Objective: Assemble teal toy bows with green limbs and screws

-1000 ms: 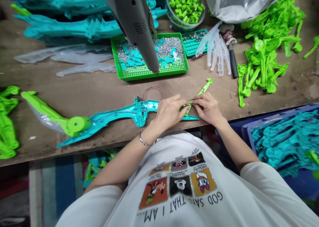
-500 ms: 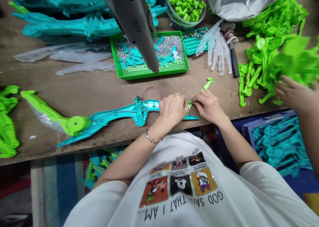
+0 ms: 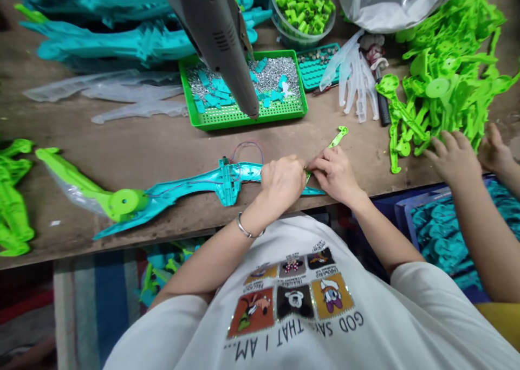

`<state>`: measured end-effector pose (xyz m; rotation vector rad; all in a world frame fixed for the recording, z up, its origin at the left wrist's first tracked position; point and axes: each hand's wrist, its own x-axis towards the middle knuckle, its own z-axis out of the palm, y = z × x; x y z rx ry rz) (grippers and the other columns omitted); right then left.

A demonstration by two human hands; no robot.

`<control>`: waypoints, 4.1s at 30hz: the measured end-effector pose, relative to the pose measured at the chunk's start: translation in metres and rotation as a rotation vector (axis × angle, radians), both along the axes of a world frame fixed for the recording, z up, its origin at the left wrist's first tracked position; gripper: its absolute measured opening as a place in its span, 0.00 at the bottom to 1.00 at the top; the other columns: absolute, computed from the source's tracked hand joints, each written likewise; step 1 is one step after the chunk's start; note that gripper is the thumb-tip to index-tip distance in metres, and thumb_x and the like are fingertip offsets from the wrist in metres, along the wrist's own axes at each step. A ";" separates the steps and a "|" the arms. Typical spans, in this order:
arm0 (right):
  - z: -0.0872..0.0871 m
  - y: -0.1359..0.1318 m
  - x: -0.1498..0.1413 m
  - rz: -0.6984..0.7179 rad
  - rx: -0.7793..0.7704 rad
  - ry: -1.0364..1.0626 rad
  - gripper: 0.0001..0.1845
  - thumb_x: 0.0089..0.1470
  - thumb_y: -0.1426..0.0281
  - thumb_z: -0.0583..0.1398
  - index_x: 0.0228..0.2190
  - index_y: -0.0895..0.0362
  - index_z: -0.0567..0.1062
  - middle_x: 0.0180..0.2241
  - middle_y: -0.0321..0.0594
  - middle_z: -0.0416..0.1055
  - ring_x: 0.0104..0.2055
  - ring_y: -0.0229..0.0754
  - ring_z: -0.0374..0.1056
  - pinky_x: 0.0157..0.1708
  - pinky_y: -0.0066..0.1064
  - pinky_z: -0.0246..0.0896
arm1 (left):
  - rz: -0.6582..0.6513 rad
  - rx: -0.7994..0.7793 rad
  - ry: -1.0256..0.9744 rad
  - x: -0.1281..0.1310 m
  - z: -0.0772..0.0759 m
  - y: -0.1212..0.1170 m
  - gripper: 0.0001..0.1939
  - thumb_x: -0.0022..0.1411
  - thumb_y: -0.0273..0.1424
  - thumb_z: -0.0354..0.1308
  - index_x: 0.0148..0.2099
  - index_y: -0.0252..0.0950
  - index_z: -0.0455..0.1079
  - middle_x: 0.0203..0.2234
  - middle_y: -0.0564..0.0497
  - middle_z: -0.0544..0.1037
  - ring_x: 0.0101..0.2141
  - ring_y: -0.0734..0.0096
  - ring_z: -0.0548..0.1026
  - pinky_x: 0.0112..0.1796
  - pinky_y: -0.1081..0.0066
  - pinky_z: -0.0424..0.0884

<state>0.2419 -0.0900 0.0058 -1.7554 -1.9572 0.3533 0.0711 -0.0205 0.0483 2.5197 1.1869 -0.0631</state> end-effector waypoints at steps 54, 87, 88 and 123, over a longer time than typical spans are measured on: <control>0.018 0.006 -0.038 0.230 -0.093 -0.212 0.25 0.60 0.77 0.56 0.56 0.49 0.78 0.37 0.42 0.75 0.45 0.51 0.58 0.51 0.46 0.47 | -0.146 -0.133 -0.241 -0.083 -0.002 0.054 0.09 0.68 0.30 0.57 0.41 0.34 0.78 0.38 0.46 0.79 0.41 0.60 0.77 0.42 0.64 0.69; 0.011 0.010 -0.040 0.225 -0.115 -0.169 0.30 0.61 0.79 0.55 0.56 0.40 0.79 0.39 0.43 0.71 0.45 0.50 0.55 0.54 0.47 0.47 | -0.137 -0.267 0.119 -0.035 0.010 0.079 0.06 0.50 0.28 0.66 0.34 0.37 0.78 0.27 0.47 0.82 0.29 0.62 0.77 0.29 0.68 0.68; 0.010 0.010 -0.039 0.224 -0.102 -0.168 0.30 0.62 0.79 0.55 0.56 0.40 0.79 0.39 0.43 0.71 0.45 0.50 0.55 0.54 0.47 0.47 | -0.126 -0.255 0.135 -0.034 0.012 0.078 0.09 0.50 0.29 0.67 0.37 0.37 0.78 0.28 0.46 0.82 0.29 0.61 0.78 0.29 0.68 0.68; 0.007 0.128 0.142 -0.778 -0.216 -0.208 0.25 0.58 0.73 0.59 0.55 0.70 0.68 0.50 0.63 0.71 0.48 0.50 0.67 0.50 0.42 0.57 | 0.211 0.365 -0.418 -0.135 0.008 0.011 0.13 0.73 0.30 0.49 0.55 0.41 0.70 0.50 0.42 0.78 0.53 0.53 0.74 0.56 0.52 0.70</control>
